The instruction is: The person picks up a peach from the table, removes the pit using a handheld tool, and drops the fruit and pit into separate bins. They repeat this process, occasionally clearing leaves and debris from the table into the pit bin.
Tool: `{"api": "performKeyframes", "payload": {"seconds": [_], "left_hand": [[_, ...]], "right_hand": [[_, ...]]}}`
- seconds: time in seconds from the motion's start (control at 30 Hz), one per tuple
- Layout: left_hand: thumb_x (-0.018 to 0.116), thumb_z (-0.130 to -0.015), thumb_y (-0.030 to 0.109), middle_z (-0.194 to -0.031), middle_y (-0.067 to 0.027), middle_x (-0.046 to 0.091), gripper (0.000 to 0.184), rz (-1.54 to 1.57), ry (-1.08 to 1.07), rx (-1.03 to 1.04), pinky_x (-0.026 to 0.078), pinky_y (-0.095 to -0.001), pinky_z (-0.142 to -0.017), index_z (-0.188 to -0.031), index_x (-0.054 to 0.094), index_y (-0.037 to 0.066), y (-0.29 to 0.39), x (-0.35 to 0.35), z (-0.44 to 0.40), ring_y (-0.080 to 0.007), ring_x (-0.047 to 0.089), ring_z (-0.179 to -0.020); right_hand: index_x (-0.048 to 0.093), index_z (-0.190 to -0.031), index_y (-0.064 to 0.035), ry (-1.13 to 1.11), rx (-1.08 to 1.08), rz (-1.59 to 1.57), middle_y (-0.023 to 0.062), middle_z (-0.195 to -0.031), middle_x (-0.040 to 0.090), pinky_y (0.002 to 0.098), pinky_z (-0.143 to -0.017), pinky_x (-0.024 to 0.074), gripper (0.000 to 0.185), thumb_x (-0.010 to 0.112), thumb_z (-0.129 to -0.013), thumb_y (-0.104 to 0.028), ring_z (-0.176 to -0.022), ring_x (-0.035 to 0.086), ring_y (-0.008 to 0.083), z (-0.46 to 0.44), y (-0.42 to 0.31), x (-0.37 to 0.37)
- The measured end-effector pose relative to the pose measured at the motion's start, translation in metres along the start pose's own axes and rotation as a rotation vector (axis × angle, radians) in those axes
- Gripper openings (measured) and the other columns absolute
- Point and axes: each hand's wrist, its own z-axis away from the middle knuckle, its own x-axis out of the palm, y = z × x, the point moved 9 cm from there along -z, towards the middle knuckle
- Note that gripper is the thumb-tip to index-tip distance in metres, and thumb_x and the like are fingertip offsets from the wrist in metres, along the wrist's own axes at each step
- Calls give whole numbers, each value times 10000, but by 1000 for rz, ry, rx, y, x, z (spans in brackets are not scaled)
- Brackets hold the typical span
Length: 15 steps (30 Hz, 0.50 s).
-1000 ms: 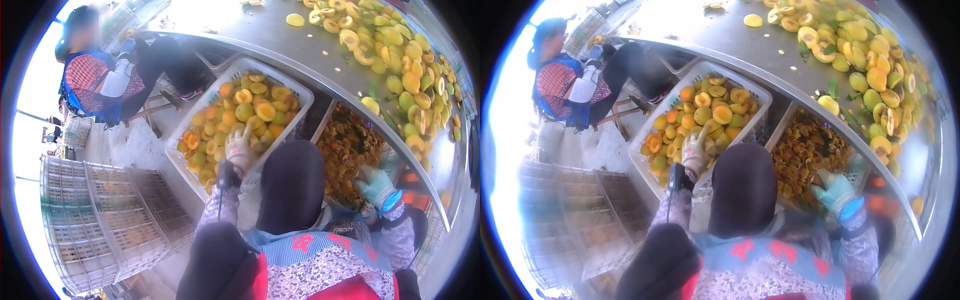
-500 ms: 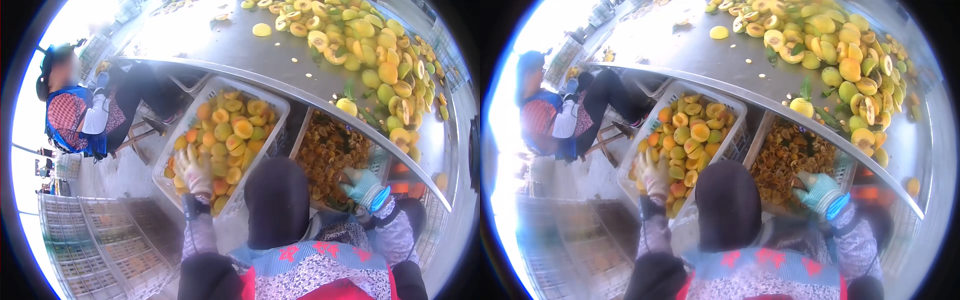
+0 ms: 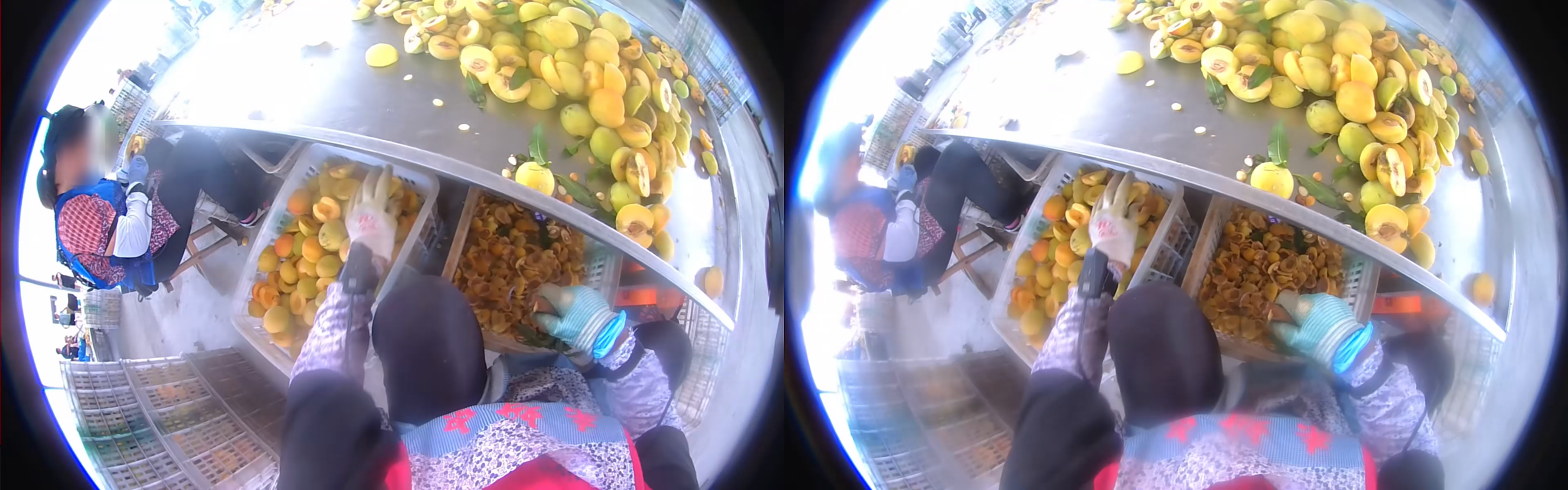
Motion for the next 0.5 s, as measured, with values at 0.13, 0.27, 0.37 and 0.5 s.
{"api": "performKeyframes", "payload": {"seconds": [0.13, 0.27, 0.37, 0.5], "left_hand": [[596, -868, 181, -1322, -143, 580, 417, 89, -269, 442, 435, -429, -1003, -1283, 608, 138, 13, 61, 0, -305, 498, -1293], [573, -917, 204, -1239, -140, 635, 400, 272, -564, 36, 428, -487, -995, -1306, 578, 109, -19, 73, -15, -332, 595, -1168], [567, -919, 212, -1225, -162, 633, 389, 89, -298, 339, 431, -490, -982, -1270, 580, 47, -20, 88, 8, -343, 581, -1172], [590, -886, 217, -1238, -179, 612, 414, 23, -278, 427, 386, -477, -1049, -1259, 578, 38, -2, 93, 5, -349, 532, -1223]], "right_hand": [[605, -1060, -58, 59, -19, -13, 205, -840, 666, 476, -719, 526, 358, 666, -858, -348, -822, 660, 408, 0, 7, -6], [603, -1029, -56, 49, -66, 12, 201, -822, 662, 470, -710, 531, 336, 665, -855, -337, -799, 661, 405, 3, 0, -8], [601, -1003, -56, 15, 7, -35, 201, -811, 660, 469, -704, 530, 320, 663, -853, -331, -785, 660, 403, 0, 2, -6], [603, -993, -62, 64, 35, -59, 200, -812, 662, 467, -703, 530, 312, 665, -851, -332, -784, 664, 399, -12, -1, -7]]}}
